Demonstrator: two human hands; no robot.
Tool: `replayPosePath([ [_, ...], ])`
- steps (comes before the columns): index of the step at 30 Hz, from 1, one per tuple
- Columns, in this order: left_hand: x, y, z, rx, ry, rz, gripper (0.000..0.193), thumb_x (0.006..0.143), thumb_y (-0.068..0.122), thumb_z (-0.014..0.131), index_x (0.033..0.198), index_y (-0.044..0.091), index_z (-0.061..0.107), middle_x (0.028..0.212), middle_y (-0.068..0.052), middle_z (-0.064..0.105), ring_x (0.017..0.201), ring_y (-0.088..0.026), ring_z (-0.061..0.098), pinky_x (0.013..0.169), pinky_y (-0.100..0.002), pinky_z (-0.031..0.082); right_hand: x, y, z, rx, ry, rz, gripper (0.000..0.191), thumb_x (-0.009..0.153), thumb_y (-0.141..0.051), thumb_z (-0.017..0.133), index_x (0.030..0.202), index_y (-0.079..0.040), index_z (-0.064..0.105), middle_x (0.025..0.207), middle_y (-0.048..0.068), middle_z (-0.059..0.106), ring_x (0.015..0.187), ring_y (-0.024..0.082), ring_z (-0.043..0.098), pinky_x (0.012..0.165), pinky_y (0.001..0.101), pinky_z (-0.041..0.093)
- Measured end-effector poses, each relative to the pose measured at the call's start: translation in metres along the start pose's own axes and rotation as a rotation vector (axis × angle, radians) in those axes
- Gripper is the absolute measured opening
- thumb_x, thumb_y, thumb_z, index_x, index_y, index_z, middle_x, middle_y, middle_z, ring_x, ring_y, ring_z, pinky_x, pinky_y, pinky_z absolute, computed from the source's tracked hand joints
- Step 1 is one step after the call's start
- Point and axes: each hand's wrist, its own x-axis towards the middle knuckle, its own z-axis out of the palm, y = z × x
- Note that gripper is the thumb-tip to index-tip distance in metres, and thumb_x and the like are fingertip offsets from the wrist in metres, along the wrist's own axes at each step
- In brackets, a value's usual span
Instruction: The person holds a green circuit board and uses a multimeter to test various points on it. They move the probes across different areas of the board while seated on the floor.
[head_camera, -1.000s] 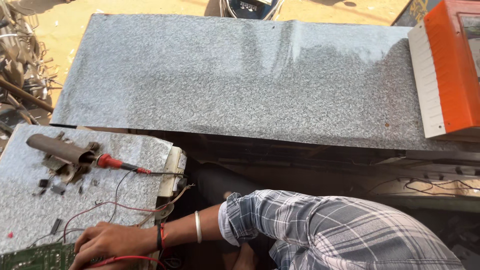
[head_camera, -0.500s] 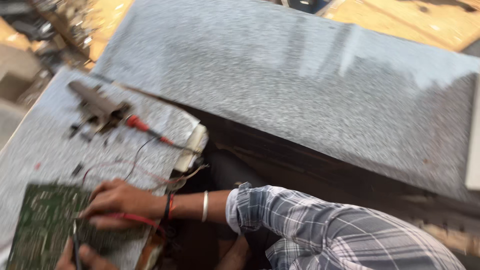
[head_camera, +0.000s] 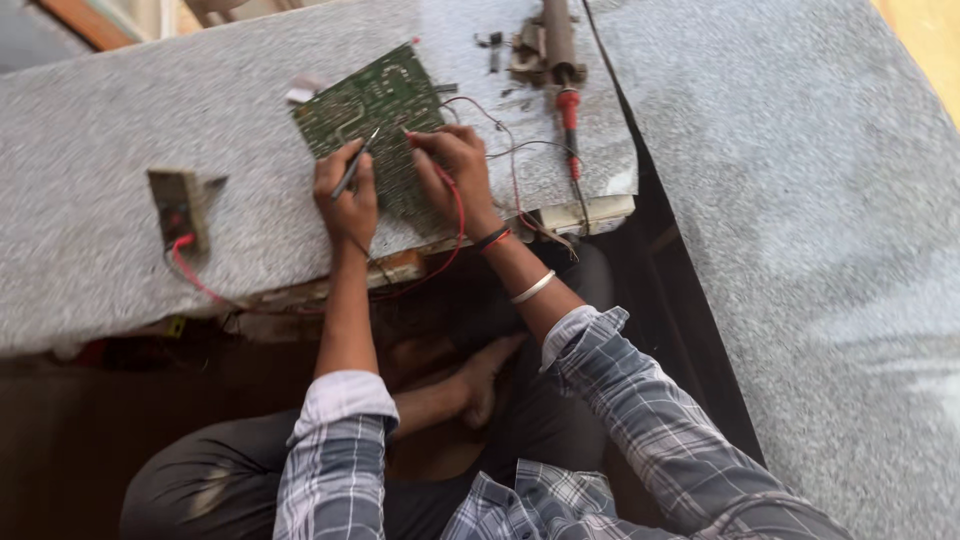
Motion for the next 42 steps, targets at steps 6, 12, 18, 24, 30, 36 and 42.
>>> replayPosePath([
  [6, 0.002, 0.016, -0.004, 0.041, 0.025, -0.025, 0.027, 0.106, 0.026, 0.064, 0.117, 0.003, 0.071, 0.100, -0.014, 0.071, 0.096, -0.029, 0.066, 0.082, -0.042, 0.053, 0.003, -0.022, -0.010, -0.064, -0.018, -0.038, 0.020, 0.092, -0.014, 0.070, 0.110, -0.009, 0.077, 0.100, 0.009, 0.075, 0.107, 0.029, 0.062, 0.099, 0.0413, 0.045],
  [12, 0.015, 0.028, -0.005, 0.067, 0.025, -0.057, 0.030, 0.103, 0.031, 0.064, 0.114, 0.005, 0.073, 0.093, -0.012, 0.072, 0.086, -0.028, 0.064, 0.077, -0.042, 0.052, 0.012, -0.029, -0.007, -0.067, -0.007, -0.071, 0.019, 0.092, -0.015, 0.070, 0.109, -0.010, 0.077, 0.100, 0.008, 0.075, 0.107, 0.028, 0.062, 0.098, 0.0409, 0.046],
  [18, 0.019, 0.034, -0.008, 0.031, 0.052, -0.066, 0.030, 0.103, 0.030, 0.062, 0.115, 0.005, 0.073, 0.096, -0.012, 0.074, 0.084, -0.026, 0.063, 0.074, -0.040, 0.052, 0.013, -0.029, -0.008, -0.101, -0.017, -0.077, 0.018, 0.093, -0.015, 0.070, 0.109, -0.009, 0.077, 0.101, 0.009, 0.075, 0.108, 0.029, 0.061, 0.098, 0.0421, 0.044],
  [24, 0.025, 0.045, -0.024, 0.032, 0.069, -0.063, 0.025, 0.102, 0.025, 0.063, 0.114, 0.005, 0.073, 0.097, -0.011, 0.074, 0.090, -0.028, 0.066, 0.082, -0.042, 0.053, 0.016, -0.050, -0.003, -0.085, -0.055, -0.081, 0.018, 0.094, -0.014, 0.069, 0.109, -0.008, 0.077, 0.103, 0.009, 0.075, 0.107, 0.029, 0.060, 0.098, 0.0412, 0.045],
  [30, 0.023, 0.056, -0.038, -0.003, 0.084, -0.044, 0.023, 0.102, 0.024, 0.063, 0.114, 0.006, 0.072, 0.101, -0.011, 0.074, 0.096, -0.030, 0.066, 0.088, -0.044, 0.053, 0.014, -0.069, 0.000, -0.093, -0.070, -0.094, 0.016, 0.094, -0.010, 0.069, 0.109, -0.007, 0.076, 0.102, 0.010, 0.074, 0.104, 0.030, 0.060, 0.095, 0.0408, 0.047],
  [36, 0.024, 0.055, -0.048, 0.006, 0.105, -0.083, 0.026, 0.101, 0.028, 0.064, 0.117, 0.009, 0.070, 0.106, -0.012, 0.075, 0.099, -0.031, 0.068, 0.089, -0.043, 0.054, 0.016, -0.078, 0.010, -0.109, -0.084, -0.175, 0.018, 0.095, -0.007, 0.069, 0.111, -0.005, 0.077, 0.097, 0.012, 0.072, 0.100, 0.029, 0.060, 0.093, 0.0438, 0.047],
  [42, 0.016, 0.037, -0.057, -0.163, 0.010, -0.105, 0.030, 0.103, 0.030, 0.060, 0.126, 0.011, 0.065, 0.123, -0.015, 0.072, 0.118, -0.034, 0.069, 0.100, -0.043, 0.056, 0.011, -0.077, 0.028, -0.229, -0.155, -0.290, 0.030, 0.101, -0.006, 0.069, 0.131, -0.005, 0.067, 0.116, 0.015, 0.072, 0.106, 0.033, 0.062, 0.094, 0.0442, 0.046],
])
